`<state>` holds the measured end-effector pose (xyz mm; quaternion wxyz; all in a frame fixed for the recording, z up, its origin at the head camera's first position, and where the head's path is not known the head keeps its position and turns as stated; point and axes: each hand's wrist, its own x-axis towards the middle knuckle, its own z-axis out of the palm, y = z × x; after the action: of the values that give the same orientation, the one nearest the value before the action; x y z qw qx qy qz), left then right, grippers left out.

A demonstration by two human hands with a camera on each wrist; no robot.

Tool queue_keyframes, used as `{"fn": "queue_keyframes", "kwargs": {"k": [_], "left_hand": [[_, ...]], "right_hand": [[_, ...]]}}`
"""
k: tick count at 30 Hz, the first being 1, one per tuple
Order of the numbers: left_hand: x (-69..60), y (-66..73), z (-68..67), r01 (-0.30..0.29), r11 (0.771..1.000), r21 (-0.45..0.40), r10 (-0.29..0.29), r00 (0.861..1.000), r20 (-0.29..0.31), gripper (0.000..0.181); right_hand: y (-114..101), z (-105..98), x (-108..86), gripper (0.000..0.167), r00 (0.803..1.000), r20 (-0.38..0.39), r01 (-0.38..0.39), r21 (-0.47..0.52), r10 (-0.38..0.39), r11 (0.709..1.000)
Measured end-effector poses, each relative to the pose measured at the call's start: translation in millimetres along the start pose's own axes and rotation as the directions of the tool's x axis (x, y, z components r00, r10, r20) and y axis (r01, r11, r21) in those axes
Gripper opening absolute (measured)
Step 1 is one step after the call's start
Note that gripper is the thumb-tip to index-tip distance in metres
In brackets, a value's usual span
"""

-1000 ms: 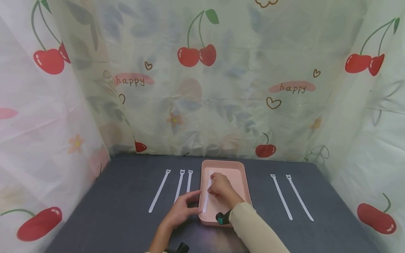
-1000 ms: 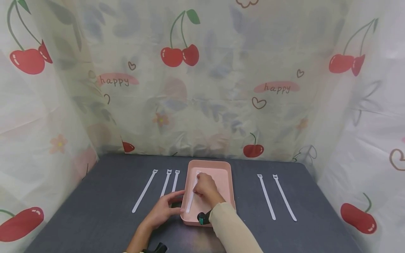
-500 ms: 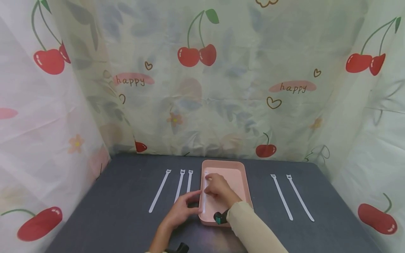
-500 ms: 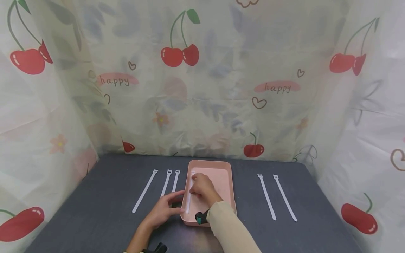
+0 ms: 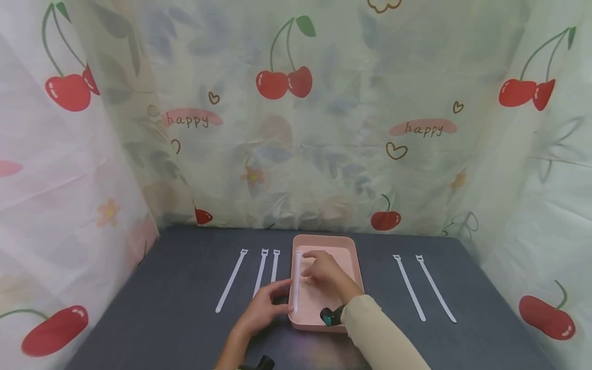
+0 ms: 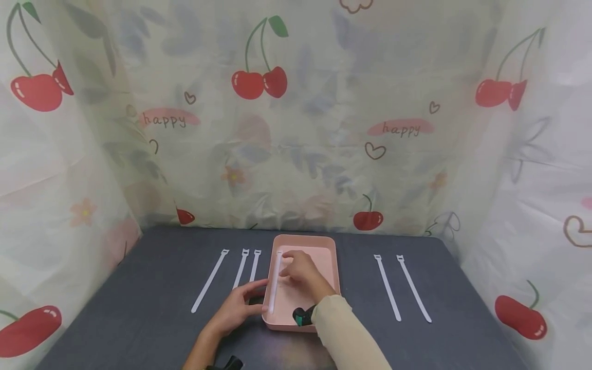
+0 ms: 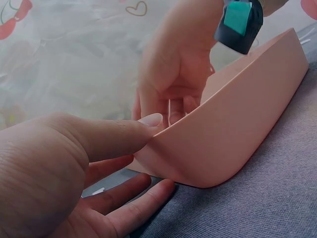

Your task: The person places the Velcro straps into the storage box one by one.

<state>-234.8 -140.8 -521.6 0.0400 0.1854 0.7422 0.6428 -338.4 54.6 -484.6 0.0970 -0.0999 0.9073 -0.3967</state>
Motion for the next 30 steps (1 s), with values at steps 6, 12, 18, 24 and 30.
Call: {"fn": "queue_keyframes", "kwargs": {"k": [6, 12, 18, 24, 30], "left_hand": [[-0.9, 0.6, -0.1, 0.006, 0.999, 0.037, -0.005, 1.0, -0.008, 0.063], [0.6, -2.7, -0.3, 0.021, 0.998, 0.055, -0.02, 1.0, -0.013, 0.062], [2.4, -4.6, 0.2, 0.028, 0.998, 0.06, -0.027, 1.0, -0.013, 0.063], [1.9, -3.5, 0.7, 0.018, 0.998, 0.063, -0.017, 1.0, -0.012, 0.063], [1.3, -2.2, 0.9, 0.005, 0.999, 0.048, -0.004, 1.0, -0.013, 0.063]], "right_hand": [[-2.8, -17.7, -8.6, 0.059, 1.0, 0.016, -0.014, 0.073, 0.013, 0.997], [-7.3, -37.5, -19.6, 0.057, 0.999, 0.005, 0.052, 0.109, -0.053, 0.993], [-4.9, -54.9, -26.6, 0.056, 0.992, -0.008, 0.128, 0.132, -0.128, 0.983], [0.6, -69.2, -36.5, 0.052, 0.986, -0.047, 0.166, 0.167, -0.16, 0.972], [10.1, -79.2, -45.1, 0.049, 0.989, -0.11, 0.12, 0.169, -0.102, 0.978]]}}
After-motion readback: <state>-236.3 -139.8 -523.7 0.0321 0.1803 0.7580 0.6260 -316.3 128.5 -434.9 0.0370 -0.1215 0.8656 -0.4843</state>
